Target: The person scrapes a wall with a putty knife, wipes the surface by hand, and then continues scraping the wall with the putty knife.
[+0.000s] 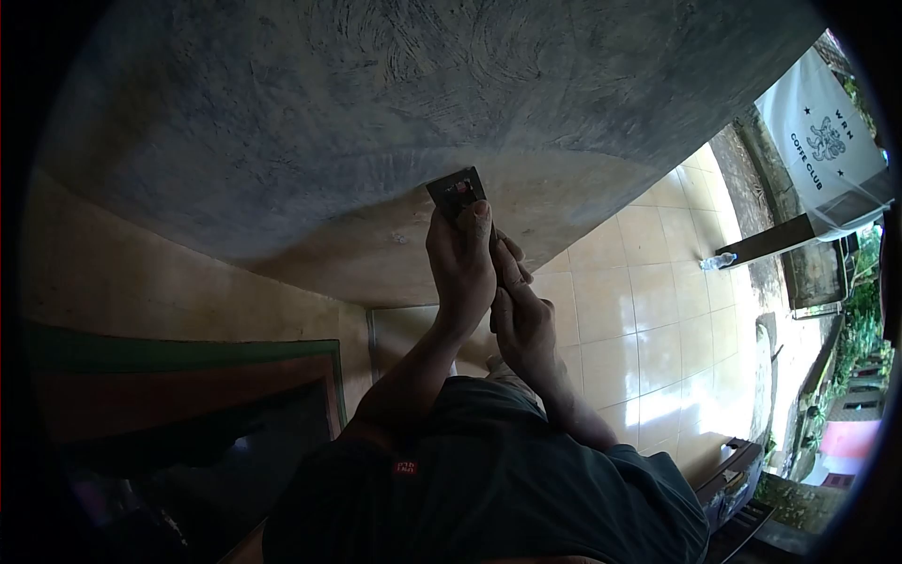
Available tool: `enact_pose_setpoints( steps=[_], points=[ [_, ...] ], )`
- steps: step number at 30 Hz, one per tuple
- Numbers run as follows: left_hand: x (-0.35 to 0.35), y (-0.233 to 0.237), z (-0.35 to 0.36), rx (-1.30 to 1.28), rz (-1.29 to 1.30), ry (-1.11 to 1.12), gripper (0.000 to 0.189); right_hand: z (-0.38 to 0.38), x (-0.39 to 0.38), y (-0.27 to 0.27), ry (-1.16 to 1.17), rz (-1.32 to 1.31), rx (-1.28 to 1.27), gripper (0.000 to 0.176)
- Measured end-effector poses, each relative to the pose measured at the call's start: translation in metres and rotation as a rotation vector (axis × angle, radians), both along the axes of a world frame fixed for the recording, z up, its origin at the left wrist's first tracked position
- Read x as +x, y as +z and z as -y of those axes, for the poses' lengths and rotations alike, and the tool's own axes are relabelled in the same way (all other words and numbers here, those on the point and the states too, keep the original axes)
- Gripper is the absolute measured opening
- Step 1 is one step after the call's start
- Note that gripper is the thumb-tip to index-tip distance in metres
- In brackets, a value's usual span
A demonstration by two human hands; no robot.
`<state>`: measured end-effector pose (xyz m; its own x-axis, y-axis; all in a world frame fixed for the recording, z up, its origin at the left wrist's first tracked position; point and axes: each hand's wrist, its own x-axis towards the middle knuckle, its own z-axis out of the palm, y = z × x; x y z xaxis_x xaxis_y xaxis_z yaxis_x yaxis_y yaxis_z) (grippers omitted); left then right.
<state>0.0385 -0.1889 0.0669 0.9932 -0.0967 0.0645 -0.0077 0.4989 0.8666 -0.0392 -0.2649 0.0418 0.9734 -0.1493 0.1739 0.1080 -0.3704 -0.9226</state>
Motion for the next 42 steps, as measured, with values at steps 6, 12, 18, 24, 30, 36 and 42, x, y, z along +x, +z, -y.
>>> enact_pose_setpoints(
  steps=[6,12,18,24,30,36,42],
  points=[
    [-0.007,-0.003,0.016,-0.141,-0.071,-0.026,0.026,0.031,-0.003,0.021,0.045,-0.032,-0.087,0.048],
    [-0.032,-0.019,-0.002,0.270,0.035,-0.166,0.031,0.076,-0.027,0.039,0.097,-0.100,0.087,0.050],
    [-0.020,0.009,0.011,0.505,1.116,0.236,0.013,0.080,-0.037,0.048,0.081,-0.199,0.216,0.048],
    [0.015,0.034,0.035,0.552,1.435,0.223,0.012,0.078,-0.030,0.046,0.074,-0.088,-0.055,0.027],
    [0.036,0.012,0.024,0.661,1.416,0.300,0.011,0.077,-0.009,0.061,0.073,-0.063,-0.035,0.035],
    [0.046,0.016,0.022,0.606,1.419,0.458,0.018,0.062,-0.005,0.081,0.053,-0.049,-0.252,0.031],
    [0.042,0.011,0.026,0.616,1.386,0.396,0.022,0.068,-0.007,0.059,0.065,-0.051,-0.140,0.031]
  ],
)
